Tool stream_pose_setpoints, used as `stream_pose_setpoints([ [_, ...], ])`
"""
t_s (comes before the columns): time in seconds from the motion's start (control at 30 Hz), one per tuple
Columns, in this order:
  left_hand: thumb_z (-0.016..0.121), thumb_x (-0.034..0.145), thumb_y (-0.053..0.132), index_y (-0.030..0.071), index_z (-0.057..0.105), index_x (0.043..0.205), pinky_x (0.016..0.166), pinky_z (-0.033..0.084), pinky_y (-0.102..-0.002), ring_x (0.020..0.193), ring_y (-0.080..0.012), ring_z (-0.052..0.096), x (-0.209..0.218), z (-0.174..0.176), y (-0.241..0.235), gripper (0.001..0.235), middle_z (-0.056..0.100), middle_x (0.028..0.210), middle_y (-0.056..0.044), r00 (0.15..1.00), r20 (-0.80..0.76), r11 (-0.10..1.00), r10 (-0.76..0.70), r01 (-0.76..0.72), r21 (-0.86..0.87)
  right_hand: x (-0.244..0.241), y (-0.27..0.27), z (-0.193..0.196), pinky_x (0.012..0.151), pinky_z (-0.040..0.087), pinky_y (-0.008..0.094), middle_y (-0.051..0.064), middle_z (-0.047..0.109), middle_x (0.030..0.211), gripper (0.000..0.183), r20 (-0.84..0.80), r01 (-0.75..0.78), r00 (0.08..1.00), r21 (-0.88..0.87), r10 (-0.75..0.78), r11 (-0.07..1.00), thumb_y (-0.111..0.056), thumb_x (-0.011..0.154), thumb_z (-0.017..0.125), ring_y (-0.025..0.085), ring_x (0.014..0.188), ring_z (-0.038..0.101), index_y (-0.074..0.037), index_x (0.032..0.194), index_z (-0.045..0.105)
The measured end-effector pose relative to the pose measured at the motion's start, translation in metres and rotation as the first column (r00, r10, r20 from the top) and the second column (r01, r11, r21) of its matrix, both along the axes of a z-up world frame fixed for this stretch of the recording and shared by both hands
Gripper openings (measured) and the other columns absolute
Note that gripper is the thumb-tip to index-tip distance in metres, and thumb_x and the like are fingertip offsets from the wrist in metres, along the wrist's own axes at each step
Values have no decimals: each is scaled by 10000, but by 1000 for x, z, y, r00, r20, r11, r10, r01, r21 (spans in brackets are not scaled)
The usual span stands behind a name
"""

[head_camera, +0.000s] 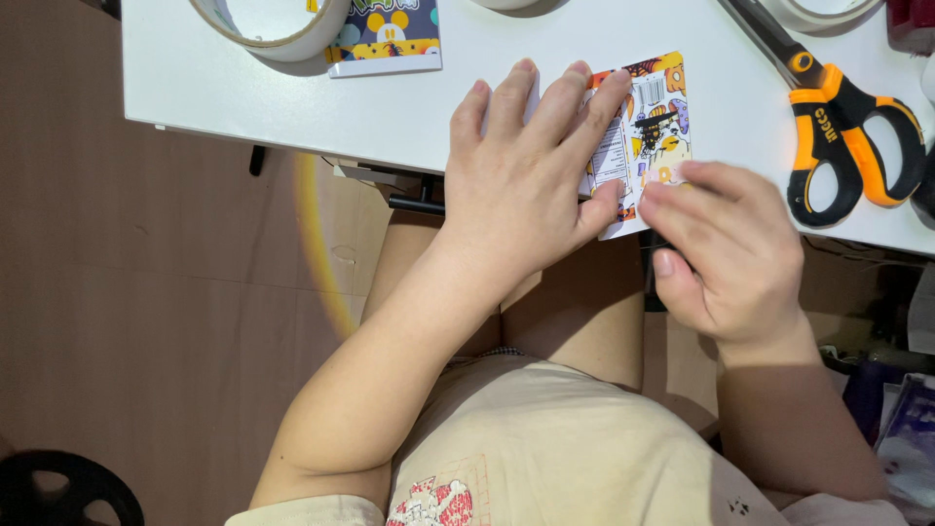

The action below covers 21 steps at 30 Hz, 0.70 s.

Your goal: The person applies double-sided tape to a piece of paper and folds it into a pouch. The person inserts a printed wrapper into the pouch, seals the ends with a crimping tool, and cuts the edges using scissors.

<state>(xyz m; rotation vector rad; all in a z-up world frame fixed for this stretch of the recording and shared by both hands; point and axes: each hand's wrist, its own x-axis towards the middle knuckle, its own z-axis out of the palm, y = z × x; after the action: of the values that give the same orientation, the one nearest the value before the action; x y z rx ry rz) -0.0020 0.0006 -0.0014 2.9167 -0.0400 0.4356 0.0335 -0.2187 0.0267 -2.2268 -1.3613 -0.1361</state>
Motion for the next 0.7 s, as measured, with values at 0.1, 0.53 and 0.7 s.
stream_pose_setpoints([
  [0.1, 561, 878, 695, 306, 521, 1481, 1044, 454, -497, 1303, -290, 556, 0, 1, 0, 719, 602, 1412, 42, 1000, 9, 1000, 1, -1, -7, 9, 16, 8, 989, 451, 536, 225, 674, 1220, 527, 56, 69, 997, -128, -62, 989, -301, 1070, 427, 458, 1067, 563, 89, 1262, 725],
  [0.53, 651, 775, 564, 278, 541, 1463, 1032, 480, -470, 1283, -264, 592, 2, 0, -2, 754, 635, 1361, 83, 998, 47, 999, 40, -40, -1, 18, 28, 12, 1041, 433, 645, 243, 500, 1553, 625, 193, 163, 976, -363, -97, 918, -436, 1015, 458, 515, 1357, 466, -22, 1456, 620],
  [0.7, 660, 811, 589, 263, 521, 1477, 1040, 454, -489, 1288, -266, 572, 2, 0, 1, 755, 612, 1389, 73, 999, 32, 1000, 15, -16, 13, -15, -7, 14, 1113, 403, 619, 219, 550, 1516, 626, 30, 90, 996, -306, -85, 948, -460, 1015, 339, 516, 1393, 462, -64, 1372, 667],
])
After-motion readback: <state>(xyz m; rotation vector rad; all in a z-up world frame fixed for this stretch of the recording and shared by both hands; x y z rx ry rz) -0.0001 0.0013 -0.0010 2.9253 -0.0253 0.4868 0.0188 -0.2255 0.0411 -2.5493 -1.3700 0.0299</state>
